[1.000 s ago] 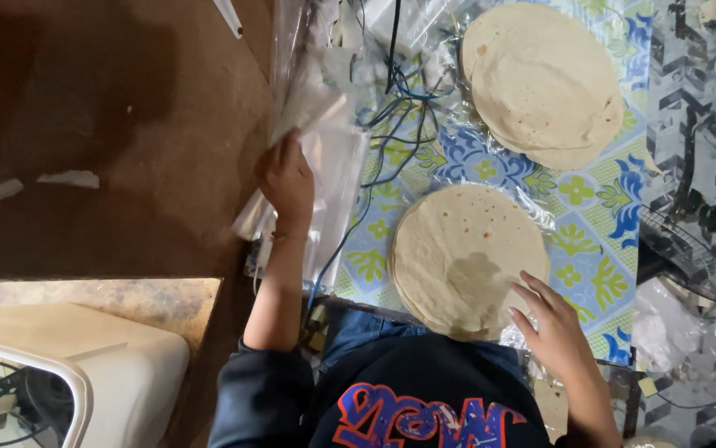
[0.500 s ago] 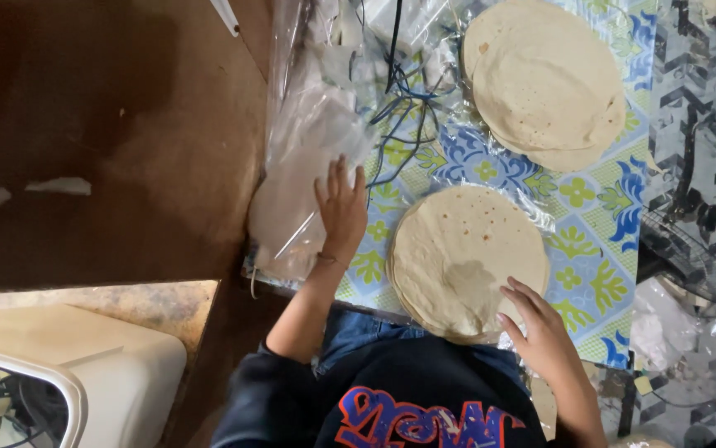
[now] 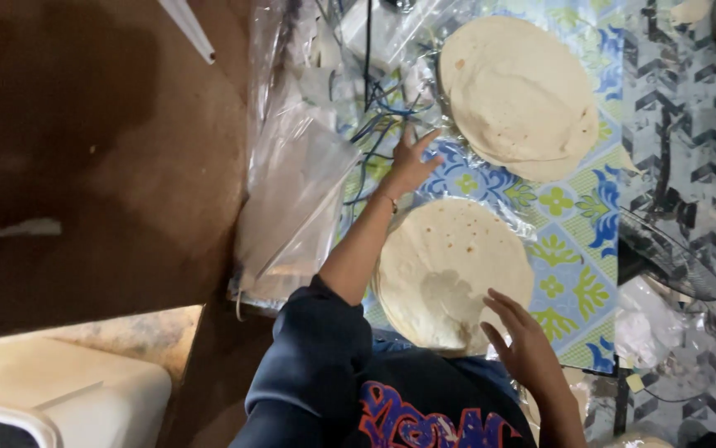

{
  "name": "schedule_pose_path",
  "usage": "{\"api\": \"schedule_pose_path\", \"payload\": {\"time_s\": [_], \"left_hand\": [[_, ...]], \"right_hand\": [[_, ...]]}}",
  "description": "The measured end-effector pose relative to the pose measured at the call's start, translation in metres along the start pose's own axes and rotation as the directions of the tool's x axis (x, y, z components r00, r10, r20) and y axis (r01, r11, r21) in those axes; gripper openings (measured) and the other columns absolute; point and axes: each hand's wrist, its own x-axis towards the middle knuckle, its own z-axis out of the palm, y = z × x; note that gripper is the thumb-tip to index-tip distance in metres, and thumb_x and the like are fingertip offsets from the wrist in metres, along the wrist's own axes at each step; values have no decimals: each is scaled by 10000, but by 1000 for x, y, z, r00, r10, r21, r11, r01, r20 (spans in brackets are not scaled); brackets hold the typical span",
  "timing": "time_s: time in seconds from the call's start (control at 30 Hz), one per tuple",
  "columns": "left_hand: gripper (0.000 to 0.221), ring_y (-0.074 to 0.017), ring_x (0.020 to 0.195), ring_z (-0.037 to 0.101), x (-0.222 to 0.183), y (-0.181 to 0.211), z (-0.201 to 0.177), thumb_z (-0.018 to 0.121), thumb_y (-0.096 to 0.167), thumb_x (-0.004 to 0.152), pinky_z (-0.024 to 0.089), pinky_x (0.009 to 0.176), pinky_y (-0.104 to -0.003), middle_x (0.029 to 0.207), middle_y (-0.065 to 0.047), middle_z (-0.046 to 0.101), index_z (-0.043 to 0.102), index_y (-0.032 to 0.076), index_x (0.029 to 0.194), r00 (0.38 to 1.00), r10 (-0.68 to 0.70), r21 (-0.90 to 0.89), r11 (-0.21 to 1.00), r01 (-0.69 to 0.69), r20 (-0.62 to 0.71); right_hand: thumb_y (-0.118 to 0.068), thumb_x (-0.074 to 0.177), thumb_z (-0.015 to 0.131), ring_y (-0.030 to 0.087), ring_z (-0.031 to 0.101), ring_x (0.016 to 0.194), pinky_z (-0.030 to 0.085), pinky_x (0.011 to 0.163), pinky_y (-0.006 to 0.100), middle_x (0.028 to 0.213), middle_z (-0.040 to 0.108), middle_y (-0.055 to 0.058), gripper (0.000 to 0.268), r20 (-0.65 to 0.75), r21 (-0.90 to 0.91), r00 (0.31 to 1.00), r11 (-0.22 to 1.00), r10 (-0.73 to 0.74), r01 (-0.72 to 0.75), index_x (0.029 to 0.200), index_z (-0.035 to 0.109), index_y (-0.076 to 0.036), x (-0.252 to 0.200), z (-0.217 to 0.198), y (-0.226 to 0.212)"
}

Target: The person places tortillas into plastic bags by hand and smooths the bags over the stacks.

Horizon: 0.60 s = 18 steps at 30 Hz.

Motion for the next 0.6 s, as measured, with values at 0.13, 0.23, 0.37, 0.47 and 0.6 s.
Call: {"api": "schedule_pose_path", "payload": {"time_s": [0.13,0.23,0.37,0.47,0.6], "left_hand": [[288,-287,1077,711,24,-28,24,742,172,958,573,941,-392,1184,-178,731,727,101,1237,988,-138,-332,937,108,-68],[177,-168,934,749,40,-12,-2,705,95,992,605,865,-314,1048,-97,802,749,74,1163,960,-263,-603,783,150,-102],[227,-150,908,672,57,10,-31,731,58,947,572,847,-299,1033,-100,752,726,60,1174,958,-270,-726,677,118,-96],[391,-294,976,653,31,33,-25,838,161,757,532,863,-407,1034,-145,764,772,139,1142,985,-75,-158,986,50,-157],[453,-395,991,668,15,-30,29,897,253,666,522,846,-464,1034,-199,745,798,145,1095,997,73,151,986,-69,-20]], "right_hand": [[-196,846,740,362,648,1179,543,939,436,1370,648,101,443,29,18,995,995,98,-99,1272,661,-101,-14,1,17],[-209,846,742,361,648,1177,542,943,432,1367,648,106,447,28,-1,992,992,123,-123,1272,658,-100,-17,1,24],[-215,852,731,373,638,1185,530,964,436,1357,653,115,455,1,-40,999,998,54,-54,1277,646,-79,-12,2,28],[-213,868,719,374,638,1187,528,962,437,1360,651,124,437,0,-31,1000,999,17,-17,1280,653,-84,-8,-2,12],[-221,877,720,364,646,1185,531,956,431,1360,654,119,423,8,30,997,997,71,-71,1275,658,-91,-15,-6,1]]}}
